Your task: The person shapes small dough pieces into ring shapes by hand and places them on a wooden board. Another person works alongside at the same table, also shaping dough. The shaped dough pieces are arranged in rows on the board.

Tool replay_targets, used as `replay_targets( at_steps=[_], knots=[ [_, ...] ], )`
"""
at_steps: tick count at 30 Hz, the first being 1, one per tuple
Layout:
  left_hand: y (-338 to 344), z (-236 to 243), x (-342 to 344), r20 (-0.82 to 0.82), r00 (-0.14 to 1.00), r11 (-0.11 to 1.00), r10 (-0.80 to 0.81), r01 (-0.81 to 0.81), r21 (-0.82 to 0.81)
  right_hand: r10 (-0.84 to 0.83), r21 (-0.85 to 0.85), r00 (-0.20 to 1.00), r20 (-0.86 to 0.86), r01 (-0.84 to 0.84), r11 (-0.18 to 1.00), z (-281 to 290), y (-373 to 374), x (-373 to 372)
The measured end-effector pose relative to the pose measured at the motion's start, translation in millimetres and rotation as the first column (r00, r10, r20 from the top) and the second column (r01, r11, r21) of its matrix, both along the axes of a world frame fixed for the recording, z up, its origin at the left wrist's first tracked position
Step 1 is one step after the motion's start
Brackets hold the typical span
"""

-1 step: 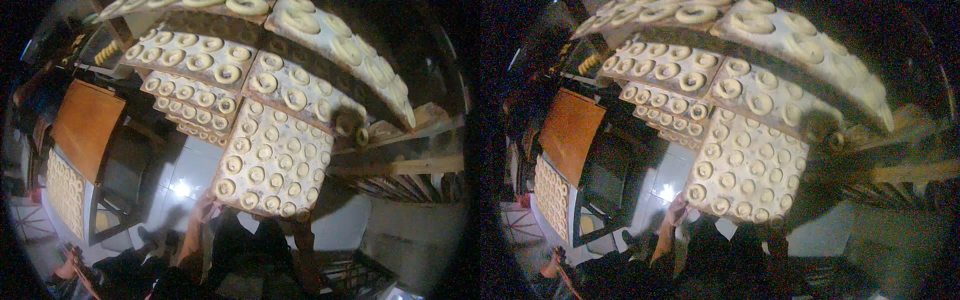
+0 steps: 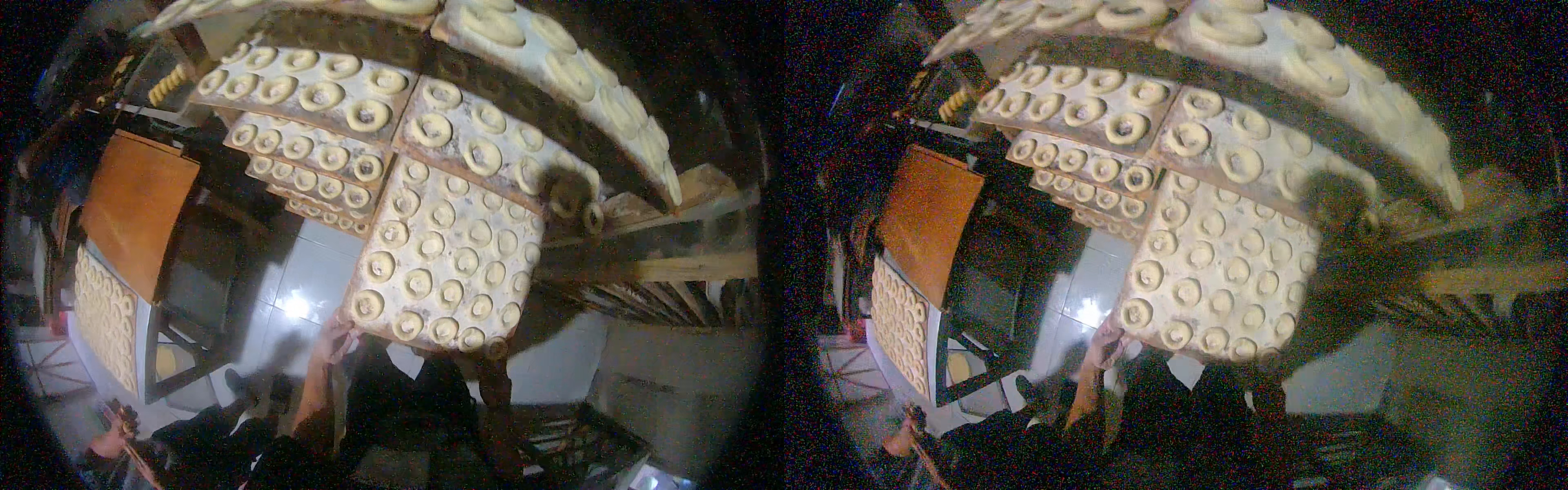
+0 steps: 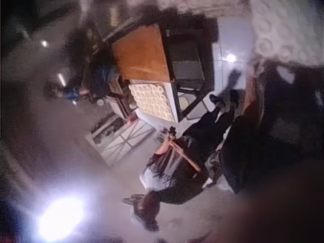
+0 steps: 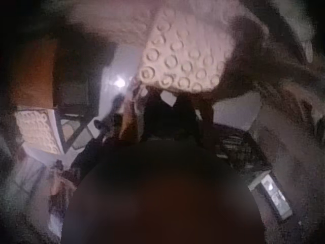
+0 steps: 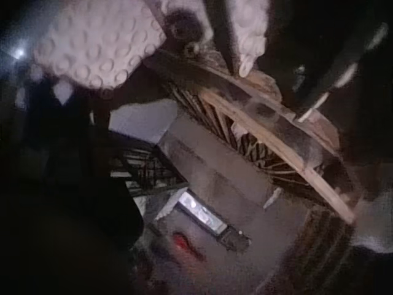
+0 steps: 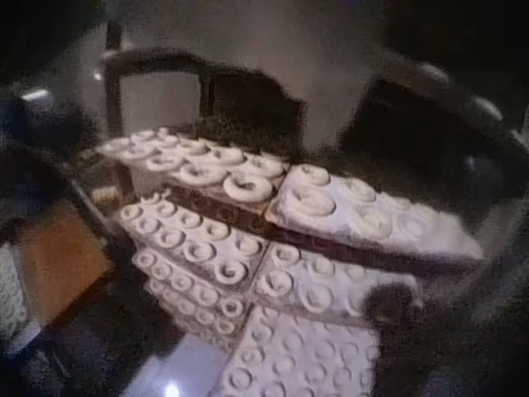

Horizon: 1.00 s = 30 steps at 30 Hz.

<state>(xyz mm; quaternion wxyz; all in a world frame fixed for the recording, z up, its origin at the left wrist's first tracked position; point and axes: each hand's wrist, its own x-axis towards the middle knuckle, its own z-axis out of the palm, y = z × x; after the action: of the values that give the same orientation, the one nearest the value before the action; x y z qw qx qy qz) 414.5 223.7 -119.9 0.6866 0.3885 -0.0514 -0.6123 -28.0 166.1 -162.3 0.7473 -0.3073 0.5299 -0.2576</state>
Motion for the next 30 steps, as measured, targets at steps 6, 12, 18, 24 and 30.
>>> replay_targets(
  at_steps=[6, 12, 18, 24, 30],
  knots=[
    [36, -112, 39, 0.358, 0.904, 0.97, -0.232, 0.189, 0.151, -0.046, -0.07, 0.999, 0.027, 0.048, 0.996, 2, 15, 50],
    [-12, -48, 46, -0.076, 0.973, 0.97, -0.216, 0.205, -0.128, -0.142, -0.292, 0.983, 0.112, 0.169, 0.941, -19, 28, 81],
    [-26, -67, 50, 0.416, 0.898, 0.958, -0.143, 0.231, -0.17, -0.191, -0.492, 0.966, 0.174, 0.254, 0.833, -22, 46, 97],
    [-36, -147, 93, 0.828, 0.541, 0.859, 0.147, 0.346, -0.378, -0.121, -0.697, 0.985, 0.127, 0.175, 0.695, -6, 39, 110],
    [-35, -124, 88, 0.743, 0.653, 0.843, 0.143, 0.313, -0.438, -0.15, -0.456, 0.706, 0.692, 0.589, 0.667, -19, 48, 121]
  ],
)
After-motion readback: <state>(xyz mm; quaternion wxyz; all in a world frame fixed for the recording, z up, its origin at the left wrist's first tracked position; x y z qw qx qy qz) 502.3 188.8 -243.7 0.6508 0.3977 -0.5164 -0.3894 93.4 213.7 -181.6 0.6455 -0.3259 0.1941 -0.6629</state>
